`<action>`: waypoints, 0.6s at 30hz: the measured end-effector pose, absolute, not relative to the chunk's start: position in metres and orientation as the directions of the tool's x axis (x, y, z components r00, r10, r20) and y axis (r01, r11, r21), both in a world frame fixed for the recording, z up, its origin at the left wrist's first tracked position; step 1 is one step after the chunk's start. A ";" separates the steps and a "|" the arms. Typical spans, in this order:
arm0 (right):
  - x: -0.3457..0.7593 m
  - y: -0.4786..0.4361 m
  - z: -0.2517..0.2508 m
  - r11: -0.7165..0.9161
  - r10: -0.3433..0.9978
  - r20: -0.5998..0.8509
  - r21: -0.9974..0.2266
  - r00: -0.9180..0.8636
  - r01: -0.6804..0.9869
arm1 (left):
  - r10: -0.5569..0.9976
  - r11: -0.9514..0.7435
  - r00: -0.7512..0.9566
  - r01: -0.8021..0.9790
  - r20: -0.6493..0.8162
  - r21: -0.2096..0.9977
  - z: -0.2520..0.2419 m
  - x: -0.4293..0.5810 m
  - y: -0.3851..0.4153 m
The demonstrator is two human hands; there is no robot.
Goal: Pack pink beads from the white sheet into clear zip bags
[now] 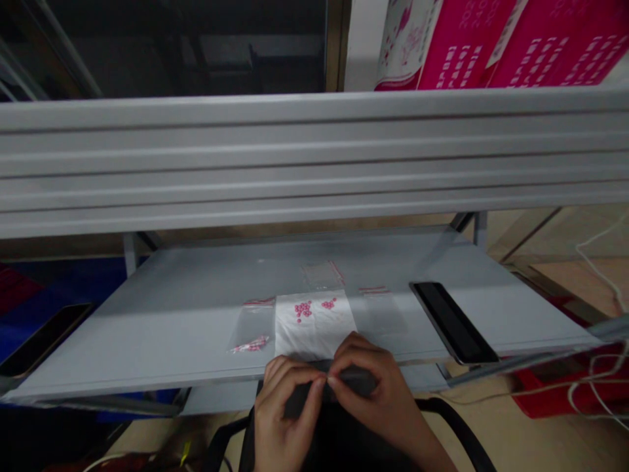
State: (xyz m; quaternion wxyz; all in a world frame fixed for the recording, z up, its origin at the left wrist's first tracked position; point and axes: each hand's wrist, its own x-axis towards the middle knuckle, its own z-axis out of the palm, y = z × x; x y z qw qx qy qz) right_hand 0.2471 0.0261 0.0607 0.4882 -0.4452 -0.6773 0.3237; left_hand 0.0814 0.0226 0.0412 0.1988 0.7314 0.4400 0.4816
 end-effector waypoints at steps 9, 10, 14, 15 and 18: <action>0.249 0.030 0.054 0.369 0.929 0.358 -0.899 -0.091 0.237 | 0.832 -0.531 0.109 0.441 0.544 0.724 0.041 0.080 0.024; 0.250 0.030 0.054 0.364 0.932 0.353 -0.902 -0.089 0.234 | 0.839 -0.520 0.105 0.441 0.534 0.731 0.040 0.079 0.023; 0.253 0.029 0.052 0.323 0.946 0.315 -0.919 -0.071 0.225 | 0.849 -0.501 0.079 0.434 0.522 0.749 0.039 0.076 0.022; 0.253 0.028 0.052 0.313 0.950 0.305 -0.924 -0.070 0.221 | 0.851 -0.499 0.078 0.430 0.520 0.753 0.039 0.076 0.022; 0.255 0.029 0.053 0.273 0.962 0.268 -0.940 -0.054 0.205 | 0.857 -0.486 0.048 0.409 0.513 0.773 0.040 0.076 0.023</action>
